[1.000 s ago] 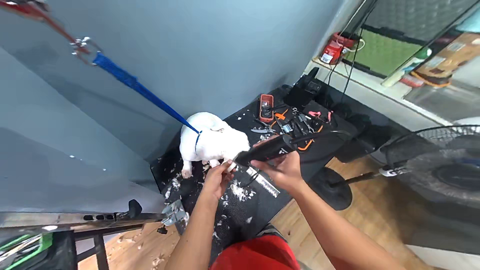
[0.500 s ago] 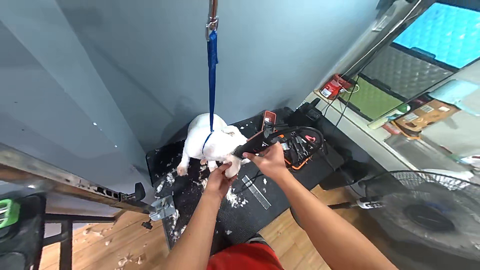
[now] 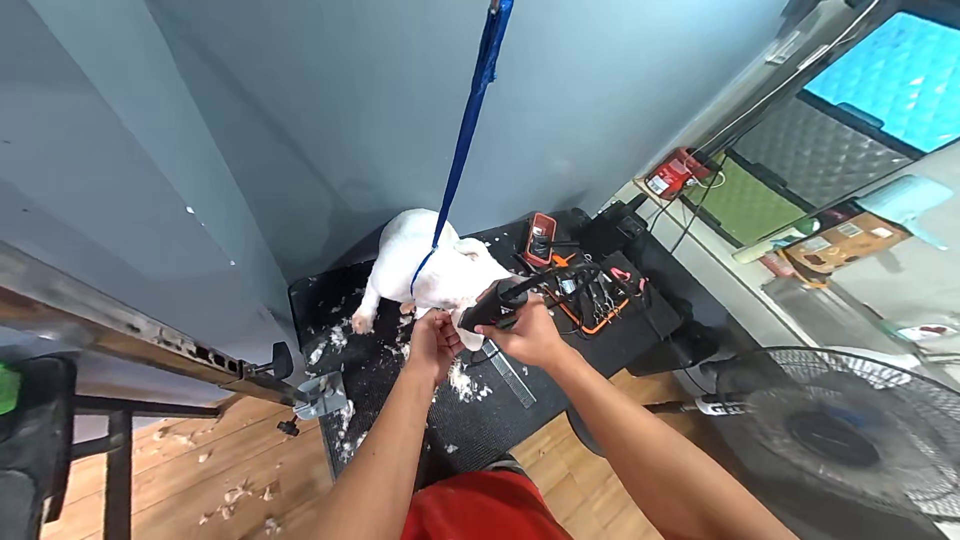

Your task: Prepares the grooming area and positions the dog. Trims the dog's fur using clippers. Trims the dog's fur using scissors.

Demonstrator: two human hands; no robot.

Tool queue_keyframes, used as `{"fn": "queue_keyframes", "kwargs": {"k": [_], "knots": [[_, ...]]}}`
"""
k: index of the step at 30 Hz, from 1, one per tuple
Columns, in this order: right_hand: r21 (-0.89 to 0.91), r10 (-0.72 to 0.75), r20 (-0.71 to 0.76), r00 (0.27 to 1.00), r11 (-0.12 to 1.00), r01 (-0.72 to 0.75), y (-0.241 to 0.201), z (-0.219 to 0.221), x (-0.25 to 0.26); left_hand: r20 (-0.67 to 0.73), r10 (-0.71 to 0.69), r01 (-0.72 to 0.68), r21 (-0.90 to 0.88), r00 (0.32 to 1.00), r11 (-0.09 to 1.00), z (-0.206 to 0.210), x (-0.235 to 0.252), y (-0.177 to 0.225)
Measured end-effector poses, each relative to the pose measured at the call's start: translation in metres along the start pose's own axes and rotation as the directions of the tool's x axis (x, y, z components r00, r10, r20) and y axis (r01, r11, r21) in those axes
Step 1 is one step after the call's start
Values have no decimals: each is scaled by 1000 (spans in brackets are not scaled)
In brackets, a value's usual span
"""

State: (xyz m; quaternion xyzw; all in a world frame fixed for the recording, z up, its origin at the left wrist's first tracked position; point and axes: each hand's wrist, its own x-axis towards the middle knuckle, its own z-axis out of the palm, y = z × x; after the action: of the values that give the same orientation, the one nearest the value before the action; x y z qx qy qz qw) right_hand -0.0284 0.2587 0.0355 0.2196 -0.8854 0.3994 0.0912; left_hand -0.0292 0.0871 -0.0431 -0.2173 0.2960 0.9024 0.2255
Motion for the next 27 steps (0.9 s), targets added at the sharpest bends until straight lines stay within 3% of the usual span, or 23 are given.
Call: {"fn": "queue_keyframes", "kwargs": {"k": [7,11,12,15,18,22,27], "knots": [[84,-81,82,993,994,74,0,17,-40,144,61,-108,353,988,929,-7,-9,-5],[59,77,416,906,992,-111,-12,-14,-35,77,67,-89,318,995,944,-2,1,-15],[103,63,426,902,988,-118,-16,-23,-30,76,75,-93,276,994,957,-2,3,-18],[278,27,149,988,958,-68,-27,-41,-16,100,131,-145,144,986,979,-7,9,-32],[225,-104,-137,985,965,133,-21,-41,8,87,151,-156,63,985,986,-8,11,-42],[103,-92,-121,988,989,105,-7,-32,23,45,169,-171,54,985,984,-11,14,-44],[107,-29,6,1000,994,29,9,-18,20,35,121,-123,64,992,990,-19,11,-38]]}}
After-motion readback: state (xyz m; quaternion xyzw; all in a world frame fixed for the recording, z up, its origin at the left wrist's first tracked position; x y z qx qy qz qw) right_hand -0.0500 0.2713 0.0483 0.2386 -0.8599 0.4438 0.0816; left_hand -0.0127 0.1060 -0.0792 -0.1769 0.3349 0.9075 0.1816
